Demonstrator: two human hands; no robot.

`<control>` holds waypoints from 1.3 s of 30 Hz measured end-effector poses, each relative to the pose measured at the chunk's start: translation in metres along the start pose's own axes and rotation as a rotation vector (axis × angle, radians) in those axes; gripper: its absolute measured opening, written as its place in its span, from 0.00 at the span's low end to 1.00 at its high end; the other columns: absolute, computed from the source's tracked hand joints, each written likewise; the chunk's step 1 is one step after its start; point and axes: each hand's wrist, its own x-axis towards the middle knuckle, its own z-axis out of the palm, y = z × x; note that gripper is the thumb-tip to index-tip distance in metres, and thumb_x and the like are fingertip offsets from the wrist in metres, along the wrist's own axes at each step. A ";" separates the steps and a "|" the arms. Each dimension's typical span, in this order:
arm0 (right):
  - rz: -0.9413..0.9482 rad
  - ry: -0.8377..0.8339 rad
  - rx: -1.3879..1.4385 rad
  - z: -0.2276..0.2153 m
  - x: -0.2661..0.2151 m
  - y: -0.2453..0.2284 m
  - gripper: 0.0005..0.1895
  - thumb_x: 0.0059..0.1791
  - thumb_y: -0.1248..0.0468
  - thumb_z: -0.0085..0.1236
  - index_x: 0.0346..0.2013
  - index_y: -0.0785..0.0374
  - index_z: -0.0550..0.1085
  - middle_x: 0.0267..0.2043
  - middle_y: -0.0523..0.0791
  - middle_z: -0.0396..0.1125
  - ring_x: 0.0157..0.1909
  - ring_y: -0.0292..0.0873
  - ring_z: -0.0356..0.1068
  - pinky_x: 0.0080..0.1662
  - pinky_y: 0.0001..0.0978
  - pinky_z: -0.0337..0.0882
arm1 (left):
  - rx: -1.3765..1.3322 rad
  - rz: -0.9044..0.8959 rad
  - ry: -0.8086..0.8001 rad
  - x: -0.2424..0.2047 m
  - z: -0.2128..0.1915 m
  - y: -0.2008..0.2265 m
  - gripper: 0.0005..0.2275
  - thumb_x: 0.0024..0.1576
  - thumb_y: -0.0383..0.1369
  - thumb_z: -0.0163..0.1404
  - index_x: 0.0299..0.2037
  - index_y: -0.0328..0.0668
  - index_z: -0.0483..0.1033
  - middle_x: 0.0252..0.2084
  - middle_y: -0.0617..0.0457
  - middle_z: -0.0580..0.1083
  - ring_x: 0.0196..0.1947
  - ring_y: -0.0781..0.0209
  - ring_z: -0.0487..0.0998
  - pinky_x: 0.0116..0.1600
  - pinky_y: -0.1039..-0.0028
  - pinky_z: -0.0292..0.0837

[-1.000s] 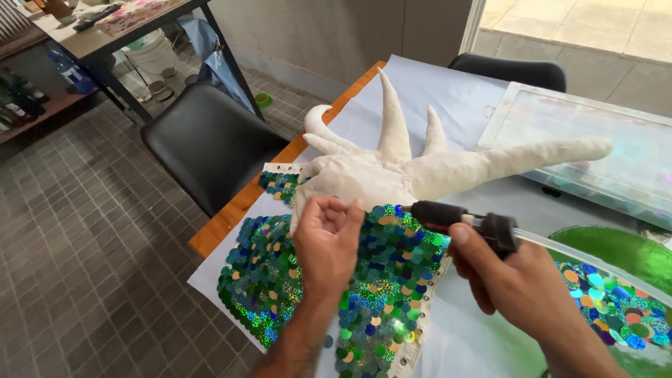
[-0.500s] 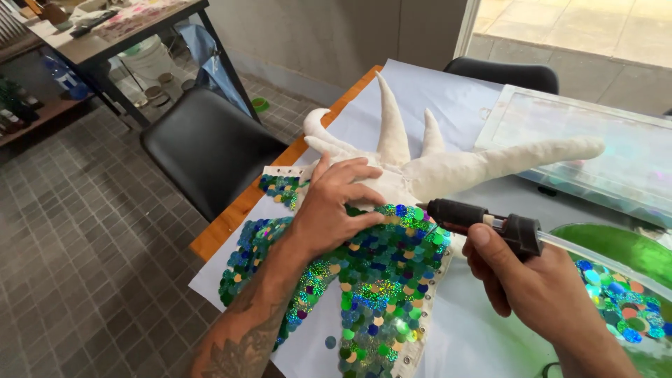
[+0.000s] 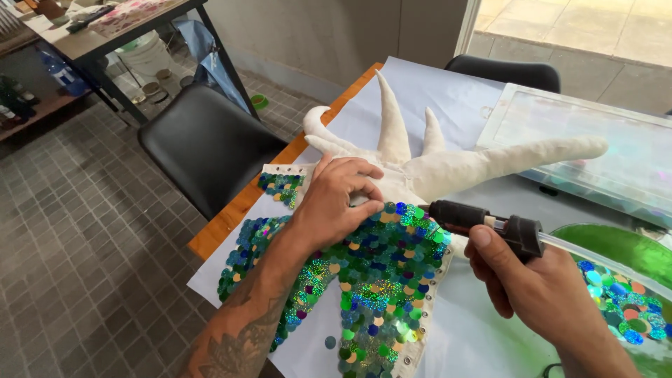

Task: Decorating a white foam structure with green and blue sequins using a hot glue gun

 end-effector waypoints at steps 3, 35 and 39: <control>-0.017 0.004 0.012 0.000 0.001 0.001 0.31 0.58 0.50 0.51 0.20 0.71 0.75 0.09 0.52 0.64 0.14 0.45 0.62 0.33 0.34 0.63 | -0.004 -0.031 -0.019 0.003 -0.003 0.003 0.03 0.48 0.32 0.64 0.26 0.51 0.82 0.48 0.58 0.80 0.54 0.60 0.77 0.73 0.43 0.42; 0.062 0.145 -0.011 -0.024 -0.020 -0.017 0.30 0.58 0.49 0.50 0.26 0.71 0.81 0.09 0.55 0.66 0.20 0.46 0.64 0.40 0.33 0.64 | 0.033 -0.205 -0.043 0.007 -0.003 0.001 0.28 0.41 0.39 0.63 0.55 0.55 0.73 0.50 0.62 0.81 0.54 0.60 0.75 0.70 0.59 0.51; 0.050 0.153 0.056 -0.028 -0.019 -0.012 0.29 0.58 0.51 0.52 0.27 0.74 0.80 0.12 0.55 0.66 0.17 0.48 0.62 0.34 0.35 0.61 | -0.069 -0.260 -0.133 0.007 -0.014 0.006 0.31 0.45 0.37 0.63 0.62 0.57 0.71 0.57 0.62 0.79 0.58 0.58 0.68 0.68 0.62 0.54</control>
